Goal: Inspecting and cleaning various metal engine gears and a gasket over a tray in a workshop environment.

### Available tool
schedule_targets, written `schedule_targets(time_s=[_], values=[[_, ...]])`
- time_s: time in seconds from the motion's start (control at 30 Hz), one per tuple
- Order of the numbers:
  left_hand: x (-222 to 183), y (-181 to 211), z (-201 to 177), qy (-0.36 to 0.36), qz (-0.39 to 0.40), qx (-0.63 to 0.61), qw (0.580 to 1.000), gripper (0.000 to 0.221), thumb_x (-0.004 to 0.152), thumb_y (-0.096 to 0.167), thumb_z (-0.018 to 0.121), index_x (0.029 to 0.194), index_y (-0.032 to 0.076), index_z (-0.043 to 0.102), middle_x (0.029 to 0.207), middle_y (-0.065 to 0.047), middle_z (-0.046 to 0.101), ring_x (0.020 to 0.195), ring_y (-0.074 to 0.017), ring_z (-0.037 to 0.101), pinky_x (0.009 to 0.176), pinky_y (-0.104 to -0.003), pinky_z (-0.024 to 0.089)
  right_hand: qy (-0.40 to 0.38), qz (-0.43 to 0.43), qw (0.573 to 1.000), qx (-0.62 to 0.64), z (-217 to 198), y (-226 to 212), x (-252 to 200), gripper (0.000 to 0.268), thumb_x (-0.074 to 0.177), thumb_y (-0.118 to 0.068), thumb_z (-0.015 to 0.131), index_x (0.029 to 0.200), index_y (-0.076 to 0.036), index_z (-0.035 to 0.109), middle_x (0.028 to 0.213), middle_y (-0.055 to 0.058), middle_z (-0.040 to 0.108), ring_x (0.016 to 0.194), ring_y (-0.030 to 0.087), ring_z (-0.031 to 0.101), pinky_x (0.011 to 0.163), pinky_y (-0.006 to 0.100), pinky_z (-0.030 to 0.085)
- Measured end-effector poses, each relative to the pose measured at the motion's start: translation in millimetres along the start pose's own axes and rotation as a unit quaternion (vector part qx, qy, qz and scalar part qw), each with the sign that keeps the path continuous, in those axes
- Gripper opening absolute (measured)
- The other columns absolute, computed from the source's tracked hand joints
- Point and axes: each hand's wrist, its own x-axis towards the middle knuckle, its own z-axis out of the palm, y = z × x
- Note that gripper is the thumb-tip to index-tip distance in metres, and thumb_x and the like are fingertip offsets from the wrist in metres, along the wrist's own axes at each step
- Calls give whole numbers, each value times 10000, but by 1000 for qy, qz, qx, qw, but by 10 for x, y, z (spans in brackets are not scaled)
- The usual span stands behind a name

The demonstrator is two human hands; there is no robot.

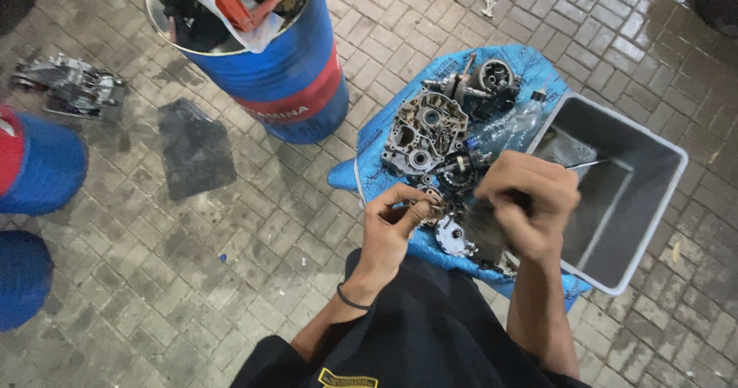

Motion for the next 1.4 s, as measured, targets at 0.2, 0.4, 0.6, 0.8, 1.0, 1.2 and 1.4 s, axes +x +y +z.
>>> schedule_targets(time_s=[0.2,0.4,0.6,0.8,1.0,1.2,1.4], values=[[-58,38,168,-49,20,-32,998,92,979,111,767,989,23,744,808,-145,719,749,-143,655,740,-346,552,-5,-35,993,113,125,5,73,161,724,-75,538,637,-45,671,528,102,617,424,221,560,469,307,481],[118,-25,57,-41,45,12,998,150,1041,211,717,1020,71,765,792,-118,721,727,-108,631,705,-341,549,44,-5,996,78,-67,-74,81,132,638,-144,533,583,-60,618,499,6,529,447,155,556,439,230,462],[176,17,167,-32,28,0,999,66,982,116,754,956,63,783,757,-95,708,661,-77,547,632,-270,500,47,-61,995,-69,-134,289,50,216,621,47,515,671,-11,716,517,68,532,432,192,467,450,314,441],[110,83,306,-56,15,-35,998,104,1005,157,746,973,60,768,753,-103,696,623,-49,475,601,-239,442,-110,-76,983,124,-204,183,80,230,722,-38,522,814,-42,733,636,89,664,515,181,631,523,277,589],[191,101,190,-48,-5,-7,999,102,1044,139,689,1015,81,767,820,-131,726,696,-126,580,693,-291,488,6,-10,979,203,-560,972,-228,214,905,-43,455,912,-35,669,691,65,644,549,113,610,530,221,534],[263,-16,83,-21,-22,6,1000,122,1073,136,657,1085,41,733,874,-158,715,760,-140,578,714,-349,484,432,419,669,436,-286,1190,-851,212,817,-356,599,868,-150,608,770,-12,478,801,198,518,686,328,350],[321,-70,41,0,-32,21,999,113,1048,149,694,1055,49,747,861,-151,722,731,-119,560,690,-322,466,429,490,638,411,-64,1312,-1312,386,871,-465,510,815,-86,554,814,82,535,770,252,534,652,380,363]])
